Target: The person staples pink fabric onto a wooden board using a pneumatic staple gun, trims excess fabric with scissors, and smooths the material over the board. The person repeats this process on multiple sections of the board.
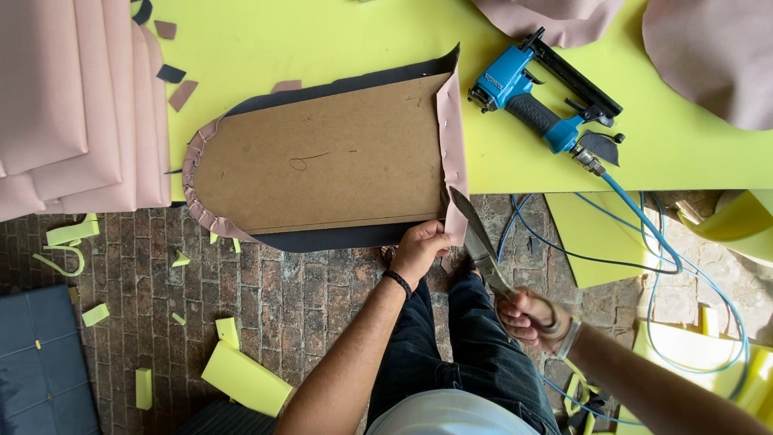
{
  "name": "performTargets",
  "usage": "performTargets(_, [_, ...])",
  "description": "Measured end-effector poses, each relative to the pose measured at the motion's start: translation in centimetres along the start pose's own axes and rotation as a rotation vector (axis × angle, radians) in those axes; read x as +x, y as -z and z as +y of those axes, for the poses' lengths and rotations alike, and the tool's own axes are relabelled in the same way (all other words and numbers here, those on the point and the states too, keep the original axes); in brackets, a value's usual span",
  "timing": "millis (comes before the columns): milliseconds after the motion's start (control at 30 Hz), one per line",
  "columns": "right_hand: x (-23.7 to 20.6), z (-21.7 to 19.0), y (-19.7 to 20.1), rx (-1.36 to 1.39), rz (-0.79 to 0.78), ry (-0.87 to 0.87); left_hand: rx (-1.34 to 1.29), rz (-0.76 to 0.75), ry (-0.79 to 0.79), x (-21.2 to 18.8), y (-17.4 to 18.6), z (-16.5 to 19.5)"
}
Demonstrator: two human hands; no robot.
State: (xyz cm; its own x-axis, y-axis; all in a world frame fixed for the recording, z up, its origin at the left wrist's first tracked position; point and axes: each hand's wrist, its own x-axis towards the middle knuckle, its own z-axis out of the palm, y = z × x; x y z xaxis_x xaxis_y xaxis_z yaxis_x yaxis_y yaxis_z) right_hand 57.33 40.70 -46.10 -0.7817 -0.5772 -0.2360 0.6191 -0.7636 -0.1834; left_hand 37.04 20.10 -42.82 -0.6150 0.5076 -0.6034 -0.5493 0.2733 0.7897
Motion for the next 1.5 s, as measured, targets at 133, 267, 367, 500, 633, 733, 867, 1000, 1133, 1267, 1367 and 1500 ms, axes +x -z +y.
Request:
performTargets(133, [-0.1,2.2,-1.9,-0.057,0.186,0.046,-0.059,0.039,-0.056,0.1,0.5,0.2])
performTargets(267, [2.3,3.7,-4.0,0.052,0.113,0.142,-0.086,0.011,-0.027,0.0,0.9,0.4])
performTargets(367, [4.0,5.0,-5.0,0.134,0.072,0.196,-0.099,0.002,-0.051,-0.2,1.0,0.4])
performTargets(500, [4.8,6.4,-5.5,0.168,0.071,0.218,-0.003,0.027,-0.168,-0.6,0.9,0.4])
performTargets(633, [3.1,6.7,-6.7,0.046,0.121,0.211,-0.028,0.063,-0.13,-0.9,0.8,0.9])
performTargets(733, [2.5,5.6,-7.2,-0.015,0.119,0.24,0.05,0.086,-0.122,-1.2,0.8,1.4])
performTargets(867, [4.6,2.9,-6.0,0.065,0.108,0.238,0.033,0.064,-0.133,-1.4,0.3,1.5])
performTargets(1000, [6.9,2.4,-4.6,0.171,0.037,0.222,0.075,0.088,-0.17,-1.4,0.1,1.1])
performTargets(1133, [6.5,3.2,-3.9,0.044,0.211,0.214,0.067,0.078,-0.162,-2.0,1.6,1.0])
performTargets(1267, [5.1,2.1,-4.1,-0.141,0.308,0.19,0.024,0.106,-0.139,-2.6,3.5,1.7])
performTargets(1367, [5.0,0.1,-4.5,-0.137,0.359,0.166,0.062,0.094,-0.175,-2.7,4.1,2.3])
performTargets(1500, [6.6,-1.9,-4.7,-0.242,0.351,0.222,0.099,0.068,-0.179,-2.5,4.1,2.9])
